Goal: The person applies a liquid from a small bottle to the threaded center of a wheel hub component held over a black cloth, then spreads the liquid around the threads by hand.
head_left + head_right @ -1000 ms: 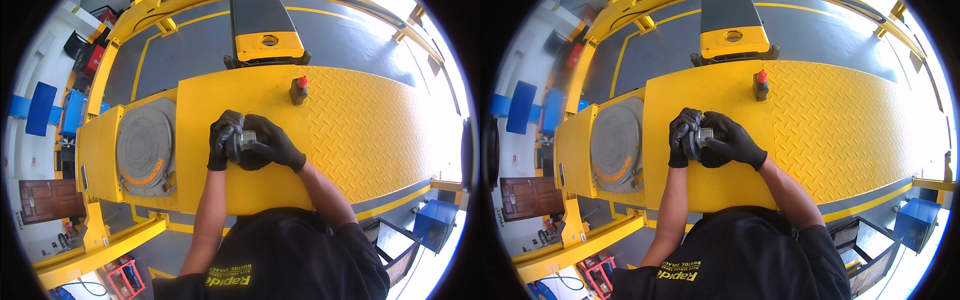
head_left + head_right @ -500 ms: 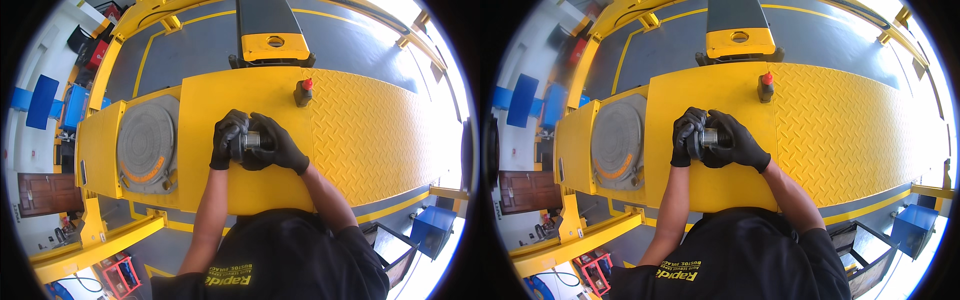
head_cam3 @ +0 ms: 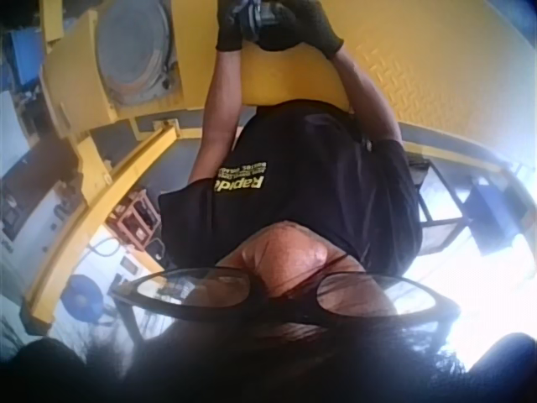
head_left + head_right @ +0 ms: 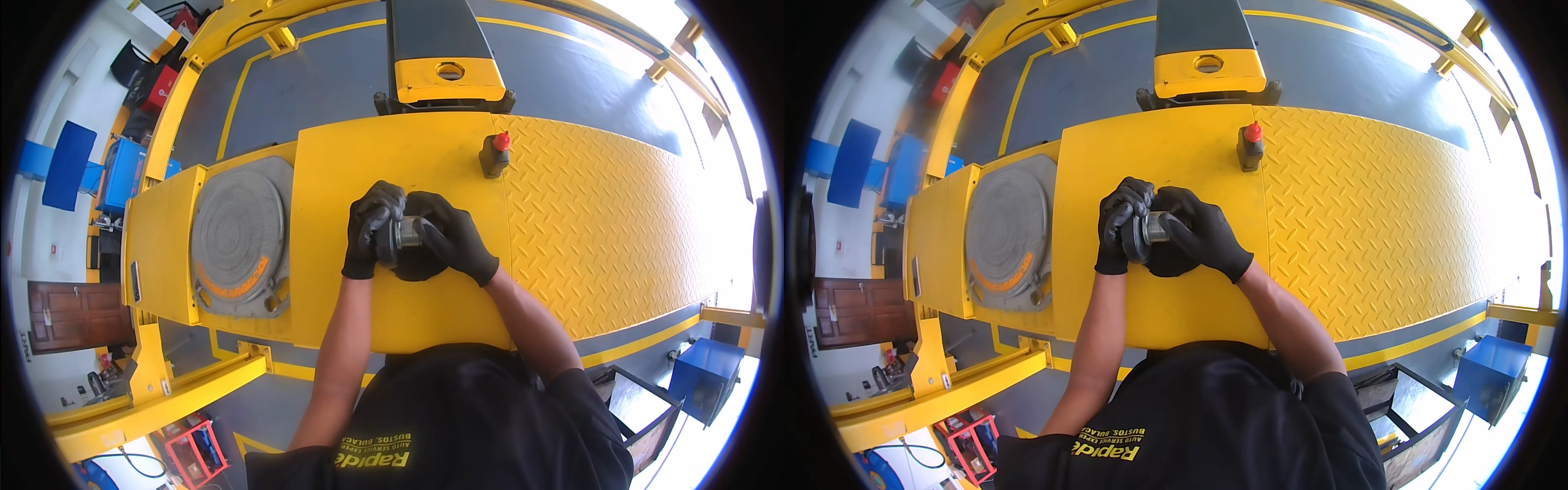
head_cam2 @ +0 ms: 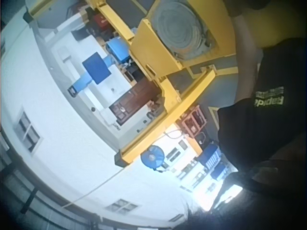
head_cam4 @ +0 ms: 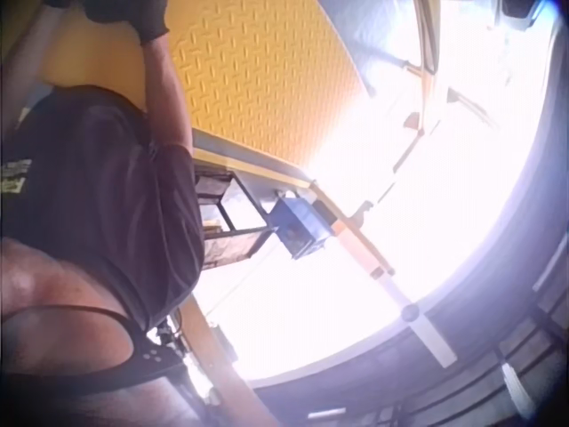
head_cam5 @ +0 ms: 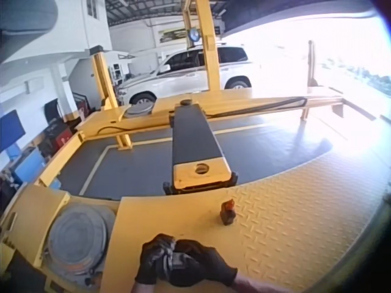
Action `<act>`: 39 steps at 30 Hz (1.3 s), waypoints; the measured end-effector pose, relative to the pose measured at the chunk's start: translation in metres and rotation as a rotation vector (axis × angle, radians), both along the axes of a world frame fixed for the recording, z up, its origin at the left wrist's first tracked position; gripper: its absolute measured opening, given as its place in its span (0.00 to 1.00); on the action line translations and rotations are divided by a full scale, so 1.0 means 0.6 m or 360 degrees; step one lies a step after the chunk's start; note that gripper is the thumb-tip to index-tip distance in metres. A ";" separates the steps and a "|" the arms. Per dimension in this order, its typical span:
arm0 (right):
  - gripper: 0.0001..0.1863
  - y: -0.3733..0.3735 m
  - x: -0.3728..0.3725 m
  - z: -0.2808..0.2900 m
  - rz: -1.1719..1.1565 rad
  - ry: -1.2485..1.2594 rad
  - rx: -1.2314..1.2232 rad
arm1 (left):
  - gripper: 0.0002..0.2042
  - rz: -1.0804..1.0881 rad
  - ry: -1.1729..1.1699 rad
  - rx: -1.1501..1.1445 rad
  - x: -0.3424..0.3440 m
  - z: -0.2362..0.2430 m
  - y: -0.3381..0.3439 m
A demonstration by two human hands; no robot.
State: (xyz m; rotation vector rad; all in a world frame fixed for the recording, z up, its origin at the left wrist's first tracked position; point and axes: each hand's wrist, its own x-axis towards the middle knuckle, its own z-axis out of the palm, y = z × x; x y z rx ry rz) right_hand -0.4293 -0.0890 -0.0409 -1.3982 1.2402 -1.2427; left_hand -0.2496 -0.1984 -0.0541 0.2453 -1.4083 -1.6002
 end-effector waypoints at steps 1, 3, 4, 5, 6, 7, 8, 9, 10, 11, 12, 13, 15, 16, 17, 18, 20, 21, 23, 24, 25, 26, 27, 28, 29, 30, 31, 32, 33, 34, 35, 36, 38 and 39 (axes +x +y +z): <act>0.36 -0.004 0.006 0.005 -0.0050 -0.0053 -0.0030 | 0.13 0.0009 0.0002 0.0003 0.001 0.001 0.000; 0.35 -0.002 0.008 0.020 -0.0091 0.0067 -0.0270 | 0.13 0.0010 -0.0006 0.0031 0.002 0.003 0.002; 0.34 0.000 0.007 0.029 -0.0134 0.0194 -0.0507 | 0.13 0.0009 -0.0008 0.0061 0.001 0.003 0.004; 0.34 0.002 0.004 0.027 -0.0133 0.0196 -0.0502 | 0.13 0.0010 -0.0006 0.0066 0.000 0.004 0.005; 0.35 0.004 0.000 0.023 -0.0034 0.0188 -0.0366 | 0.13 -0.0002 -0.0019 0.0069 0.000 0.006 0.005; 0.36 0.005 -0.004 0.021 0.0063 0.0181 -0.0234 | 0.13 -0.0016 -0.0031 0.0066 0.000 0.006 0.005; 0.36 0.001 -0.005 0.011 0.0061 0.0186 -0.0234 | 0.13 -0.0017 -0.0026 0.0066 -0.001 0.004 0.003; 0.37 -0.005 -0.005 -0.004 0.0037 0.0064 -0.0089 | 0.13 -0.0003 -0.0016 0.0007 -0.002 0.003 0.000; 0.38 -0.011 -0.002 -0.001 0.0017 -0.0060 0.0056 | 0.13 0.0016 -0.0008 -0.0052 -0.002 0.002 -0.002; 0.38 -0.008 0.001 0.002 0.0019 -0.0057 0.0055 | 0.13 0.0018 -0.0006 -0.0053 0.000 0.001 -0.001; 0.37 0.000 0.005 0.007 -0.0010 -0.0017 -0.0088 | 0.13 0.0009 -0.0004 -0.0009 0.002 0.000 0.000; 0.37 0.004 0.008 0.016 -0.0036 0.0023 -0.0229 | 0.13 0.0002 -0.0002 0.0037 0.003 0.000 0.001; 0.37 0.004 0.004 0.027 0.0019 0.0133 -0.0208 | 0.13 0.0007 -0.0010 0.0048 0.003 0.000 0.001; 0.37 0.006 0.002 0.029 0.0062 0.0242 -0.0184 | 0.13 -0.0001 -0.0020 0.0060 0.001 0.001 0.002; 0.37 0.004 0.001 0.025 0.0058 0.0244 -0.0181 | 0.13 -0.0006 -0.0019 0.0063 0.001 0.002 0.002; 0.37 -0.001 -0.001 0.017 0.0038 0.0170 -0.0144 | 0.13 0.0006 -0.0040 0.0036 0.002 0.004 0.001; 0.38 -0.003 0.000 0.003 0.0009 0.0099 -0.0108 | 0.13 0.0009 -0.0058 0.0007 0.000 0.004 0.001; 0.39 -0.002 0.001 -0.003 -0.0027 -0.0017 -0.0093 | 0.13 0.0006 -0.0009 0.0011 -0.003 0.004 0.002; 0.39 -0.005 0.008 0.005 -0.0055 -0.0139 -0.0080 | 0.13 0.0011 0.0036 0.0013 -0.002 0.004 0.001; 0.38 -0.003 0.009 0.011 -0.0106 0.0056 -0.0262 | 0.13 0.0000 0.0027 0.0012 -0.001 0.004 0.000; 0.37 -0.002 0.010 0.016 -0.0157 0.0252 -0.0440 | 0.13 -0.0013 0.0019 0.0015 -0.001 0.005 0.000; 0.37 -0.001 0.008 0.016 -0.0156 0.0253 -0.0439 | 0.13 -0.0013 0.0020 0.0017 -0.001 0.005 0.000; 0.37 -0.001 0.005 0.015 -0.0100 0.0180 -0.0358 | 0.13 -0.0025 0.0003 0.0023 -0.001 0.006 0.000; 0.37 -0.001 0.005 0.016 -0.0045 0.0107 -0.0278 | 0.14 -0.0040 -0.0014 0.0027 0.000 0.006 0.000; 0.37 0.000 0.006 0.017 -0.0046 0.0106 -0.0277 | 0.14 -0.0040 -0.0014 0.0028 0.000 0.003 -0.001; 0.37 0.000 0.008 0.020 -0.0024 0.0097 -0.0121 | 0.14 -0.0028 0.0038 0.0057 -0.001 0.000 -0.002; 0.36 -0.002 0.009 0.023 0.0000 0.0089 0.0030 | 0.14 -0.0015 0.0091 0.0080 -0.002 0.000 -0.004; 0.36 -0.002 0.009 0.020 0.0001 0.0090 0.0025 | 0.14 -0.0013 0.0092 0.0076 -0.002 0.000 -0.003; 0.35 -0.001 0.011 0.014 -0.0034 0.0073 -0.0049 | 0.14 -0.0009 0.0071 0.0057 -0.002 -0.001 -0.002; 0.34 0.001 0.012 0.011 -0.0071 0.0053 -0.0118 | 0.15 -0.0005 0.0046 0.0043 -0.001 -0.001 -0.001; 0.34 0.001 0.010 0.010 -0.0069 0.0051 -0.0116 | 0.15 -0.0002 0.0044 0.0045 0.000 -0.002 -0.001; 0.33 0.001 0.007 0.010 -0.0048 0.0057 -0.0075 | 0.15 -0.0008 0.0027 0.0050 0.000 -0.002 -0.001; 0.31 0.002 0.006 0.015 -0.0025 0.0066 -0.0032 | 0.15 -0.0011 0.0012 0.0057 0.002 -0.004 -0.002; 0.31 0.004 0.007 0.018 -0.0016 0.0074 -0.0023 | 0.15 -0.0013 0.0010 0.0052 0.003 -0.006 -0.002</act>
